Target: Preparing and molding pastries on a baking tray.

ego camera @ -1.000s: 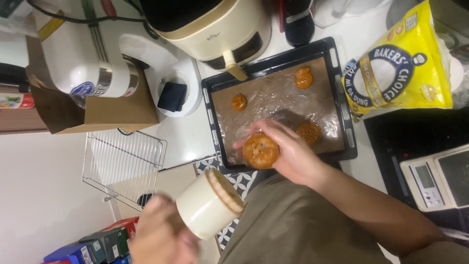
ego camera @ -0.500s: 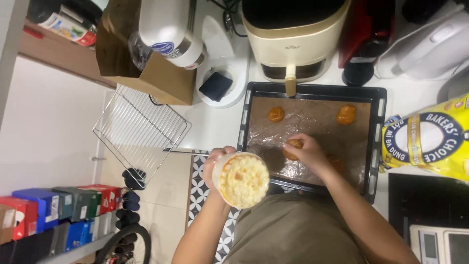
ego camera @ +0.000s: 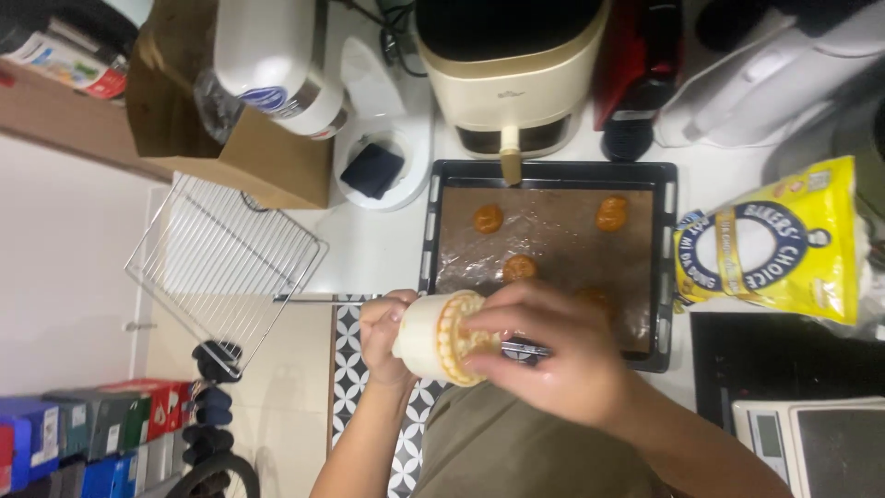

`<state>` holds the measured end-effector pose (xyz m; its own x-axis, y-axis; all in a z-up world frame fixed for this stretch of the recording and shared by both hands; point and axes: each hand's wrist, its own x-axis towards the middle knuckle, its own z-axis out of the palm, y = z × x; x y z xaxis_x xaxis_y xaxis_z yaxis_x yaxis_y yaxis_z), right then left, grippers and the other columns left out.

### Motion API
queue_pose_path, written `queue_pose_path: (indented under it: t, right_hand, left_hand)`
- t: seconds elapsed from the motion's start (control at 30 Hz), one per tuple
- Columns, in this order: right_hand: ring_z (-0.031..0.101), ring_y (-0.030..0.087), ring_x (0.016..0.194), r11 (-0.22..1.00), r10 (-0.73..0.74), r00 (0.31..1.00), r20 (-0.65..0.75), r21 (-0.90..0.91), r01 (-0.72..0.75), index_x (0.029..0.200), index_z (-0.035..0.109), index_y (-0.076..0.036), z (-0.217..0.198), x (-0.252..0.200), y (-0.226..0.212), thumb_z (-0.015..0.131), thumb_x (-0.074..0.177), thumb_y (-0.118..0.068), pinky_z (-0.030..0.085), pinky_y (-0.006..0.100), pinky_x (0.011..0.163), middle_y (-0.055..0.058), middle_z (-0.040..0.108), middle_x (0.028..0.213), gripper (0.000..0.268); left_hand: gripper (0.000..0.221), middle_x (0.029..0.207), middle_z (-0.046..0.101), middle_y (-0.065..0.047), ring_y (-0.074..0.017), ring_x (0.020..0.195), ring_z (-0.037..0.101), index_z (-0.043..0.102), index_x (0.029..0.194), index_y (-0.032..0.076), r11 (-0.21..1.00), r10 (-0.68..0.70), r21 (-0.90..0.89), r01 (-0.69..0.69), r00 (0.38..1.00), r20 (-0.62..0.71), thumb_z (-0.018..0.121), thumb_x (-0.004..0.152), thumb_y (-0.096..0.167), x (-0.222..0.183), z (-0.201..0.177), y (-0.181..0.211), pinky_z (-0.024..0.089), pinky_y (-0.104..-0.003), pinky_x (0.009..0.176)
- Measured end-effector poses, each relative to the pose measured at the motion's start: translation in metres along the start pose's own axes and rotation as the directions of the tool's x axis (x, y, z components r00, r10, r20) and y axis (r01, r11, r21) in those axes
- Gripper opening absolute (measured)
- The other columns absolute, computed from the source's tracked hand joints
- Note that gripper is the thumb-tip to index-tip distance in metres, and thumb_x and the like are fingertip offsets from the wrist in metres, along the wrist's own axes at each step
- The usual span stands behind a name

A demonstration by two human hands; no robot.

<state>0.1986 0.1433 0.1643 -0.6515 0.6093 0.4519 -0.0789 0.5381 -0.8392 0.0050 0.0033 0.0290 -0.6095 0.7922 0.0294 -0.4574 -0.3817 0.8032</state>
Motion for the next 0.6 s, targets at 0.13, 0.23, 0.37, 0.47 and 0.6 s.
queue_pose_path:
  t: [0.13,0.23,0.37,0.47,0.6]
  right_hand:
    - [0.072,0.017,0.089,0.998,-0.052,0.998,0.037,0.046,0.051,0.109,0.071,-0.008,0.001,-0.004,-0.014,0.088,0.08,-0.009,0.059,0.028,0.075,0.004,0.07,0.102,0.034]
    - [0.073,0.017,0.089,0.999,-0.014,1.0,0.021,0.038,0.013,0.11,0.07,-0.008,0.003,-0.013,-0.011,0.084,0.084,-0.006,0.059,0.028,0.075,0.004,0.07,0.102,0.03]
    - [0.073,0.017,0.088,0.996,0.072,0.997,0.019,0.056,-0.073,0.105,0.07,-0.008,0.004,-0.019,-0.005,0.08,0.088,-0.003,0.059,0.027,0.075,0.004,0.071,0.101,0.02]
    - [0.072,0.015,0.093,0.991,0.118,0.992,0.049,0.056,-0.121,0.103,0.066,-0.006,0.004,-0.021,0.004,0.076,0.092,-0.005,0.058,0.027,0.081,0.005,0.07,0.103,0.015]
    - [0.07,0.012,0.086,0.854,0.43,0.889,0.159,0.247,-0.458,0.102,0.067,-0.004,-0.003,-0.026,0.021,0.071,0.094,-0.007,0.058,0.027,0.073,0.005,0.071,0.098,0.009]
  left_hand:
    - [0.037,0.069,0.051,-0.008,-0.0143,0.061,0.046,0.052,0.067,-0.001,0.995,0.09,0.023,-0.094,0.987,0.131,0.062,0.098,0.017,0.002,0.008,0.006,0.038,-0.031,0.055]
    - [0.043,0.067,0.048,-0.005,-0.0122,0.059,0.042,0.05,0.064,0.0,0.992,0.102,0.057,-0.111,0.984,0.147,0.065,0.099,0.019,0.0,0.011,0.008,0.034,-0.03,0.053]
    - [0.042,0.067,0.049,-0.007,-0.0127,0.058,0.043,0.051,0.064,-0.002,0.994,0.08,0.066,-0.092,0.982,0.171,0.067,0.097,0.019,0.003,0.017,0.009,0.034,-0.03,0.051]
    - [0.042,0.067,0.05,-0.007,-0.0131,0.057,0.044,0.052,0.064,-0.003,0.997,0.049,0.052,-0.059,0.983,0.174,0.068,0.096,0.019,0.003,0.018,0.006,0.034,-0.03,0.051]
    - [0.041,0.069,0.05,-0.006,-0.0129,0.059,0.044,0.053,0.066,-0.001,0.998,0.035,0.039,-0.041,0.987,0.159,0.068,0.098,0.02,0.002,0.007,-0.004,0.035,-0.03,0.053]
